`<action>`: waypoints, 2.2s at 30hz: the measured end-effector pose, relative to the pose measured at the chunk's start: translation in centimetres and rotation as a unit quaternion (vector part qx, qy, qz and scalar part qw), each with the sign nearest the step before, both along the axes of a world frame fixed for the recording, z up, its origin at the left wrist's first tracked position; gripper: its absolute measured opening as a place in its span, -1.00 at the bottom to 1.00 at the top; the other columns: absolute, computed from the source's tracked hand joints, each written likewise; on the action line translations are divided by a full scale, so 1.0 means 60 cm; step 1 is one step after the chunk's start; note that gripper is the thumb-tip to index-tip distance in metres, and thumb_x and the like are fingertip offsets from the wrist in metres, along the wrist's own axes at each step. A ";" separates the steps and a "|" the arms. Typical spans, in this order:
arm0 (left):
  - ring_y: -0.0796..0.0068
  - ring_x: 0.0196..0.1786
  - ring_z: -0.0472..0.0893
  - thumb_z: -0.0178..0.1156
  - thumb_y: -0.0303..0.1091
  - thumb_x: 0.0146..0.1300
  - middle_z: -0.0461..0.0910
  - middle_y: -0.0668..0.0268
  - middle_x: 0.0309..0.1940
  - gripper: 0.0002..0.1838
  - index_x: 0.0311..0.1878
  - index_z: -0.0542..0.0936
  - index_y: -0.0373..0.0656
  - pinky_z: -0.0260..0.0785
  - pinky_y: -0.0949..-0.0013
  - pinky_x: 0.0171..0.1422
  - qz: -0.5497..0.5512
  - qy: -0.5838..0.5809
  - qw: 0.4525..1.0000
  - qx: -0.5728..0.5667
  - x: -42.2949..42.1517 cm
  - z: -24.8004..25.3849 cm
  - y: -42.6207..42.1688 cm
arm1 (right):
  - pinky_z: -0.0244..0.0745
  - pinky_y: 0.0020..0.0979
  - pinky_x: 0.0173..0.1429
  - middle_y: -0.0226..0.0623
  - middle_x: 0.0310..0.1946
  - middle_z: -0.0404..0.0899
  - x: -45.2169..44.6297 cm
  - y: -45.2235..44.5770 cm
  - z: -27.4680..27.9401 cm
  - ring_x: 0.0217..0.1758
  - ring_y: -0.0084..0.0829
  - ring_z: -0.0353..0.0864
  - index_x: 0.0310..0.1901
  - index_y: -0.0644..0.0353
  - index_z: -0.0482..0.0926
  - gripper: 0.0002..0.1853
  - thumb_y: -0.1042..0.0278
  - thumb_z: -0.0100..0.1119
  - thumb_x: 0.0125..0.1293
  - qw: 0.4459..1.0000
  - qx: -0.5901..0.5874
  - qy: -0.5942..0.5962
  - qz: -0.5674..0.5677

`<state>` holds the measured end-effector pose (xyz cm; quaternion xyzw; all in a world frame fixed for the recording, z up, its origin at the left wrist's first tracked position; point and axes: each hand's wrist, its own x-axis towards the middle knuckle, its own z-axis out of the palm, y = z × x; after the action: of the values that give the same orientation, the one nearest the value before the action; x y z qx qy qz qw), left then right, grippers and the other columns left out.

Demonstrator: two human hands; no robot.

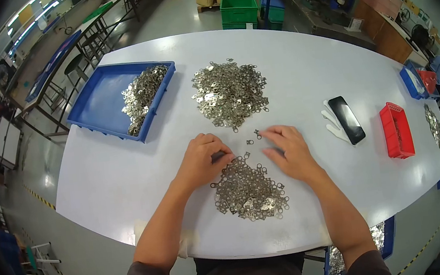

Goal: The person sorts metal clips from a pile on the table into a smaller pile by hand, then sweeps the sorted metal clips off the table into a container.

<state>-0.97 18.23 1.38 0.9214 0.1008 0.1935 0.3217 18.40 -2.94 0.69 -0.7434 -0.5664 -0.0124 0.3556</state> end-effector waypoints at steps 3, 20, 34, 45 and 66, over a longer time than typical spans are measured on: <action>0.25 -0.07 0.63 0.57 -0.34 0.29 0.68 0.32 -0.21 -0.89 -0.20 0.83 -0.11 0.55 0.22 -0.05 0.033 -0.010 0.999 -0.007 0.003 -0.010 0.006 | 0.33 -0.06 0.55 -0.26 0.31 0.67 0.009 0.005 -0.023 0.42 -0.10 0.55 0.28 0.01 0.76 -0.64 0.21 0.37 0.51 0.996 -0.005 -0.085 -0.038; 0.20 -0.02 0.63 0.56 -0.34 0.28 0.70 0.32 -0.19 -0.86 -0.11 0.89 -0.03 0.50 0.16 0.15 0.005 -0.001 1.000 0.016 0.003 -0.008 -0.008 | 0.17 0.09 0.73 -0.24 0.52 0.56 -0.009 0.002 -0.023 0.68 -0.08 0.37 0.41 -0.10 0.67 -0.59 0.33 0.22 0.60 0.993 -0.065 -0.092 0.023; 0.02 0.57 0.51 0.22 -0.09 0.63 0.67 0.11 0.39 -0.53 0.42 0.64 -0.15 0.24 -0.05 0.69 -0.025 -0.036 0.998 0.053 0.020 -0.036 0.003 | 0.15 0.03 0.77 -0.18 0.54 0.55 -0.048 0.029 -0.012 0.69 -0.12 0.38 0.45 0.14 0.59 -0.56 0.15 0.06 0.72 0.985 -0.079 -0.091 0.122; -0.30 0.76 0.13 0.36 0.71 0.07 0.16 -0.29 0.68 0.55 0.73 0.05 -0.46 -0.05 -0.15 0.84 -0.118 0.072 0.967 0.212 -0.119 0.004 -0.140 | 0.32 -0.03 0.74 -0.15 0.31 0.72 -0.062 -0.013 -0.018 0.54 -0.11 0.56 0.27 0.21 0.70 -0.63 0.16 0.06 0.71 0.957 -0.045 0.041 0.283; -0.42 0.63 0.28 0.48 -0.05 0.42 0.21 -0.23 0.68 0.07 0.67 0.08 -0.52 0.15 -0.16 0.74 -0.192 -0.054 0.962 0.188 0.215 -0.039 -0.424 | 0.63 -0.15 -0.07 0.03 -0.28 0.76 0.163 -0.334 -0.010 -0.26 0.02 0.74 -0.13 0.24 0.77 -0.53 -0.05 0.15 0.68 0.988 -0.035 0.147 0.036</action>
<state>11.90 -7.19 -0.94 0.9555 -0.1338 0.1925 0.1789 28.19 -22.95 0.10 -0.7281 -0.5344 0.1294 0.4093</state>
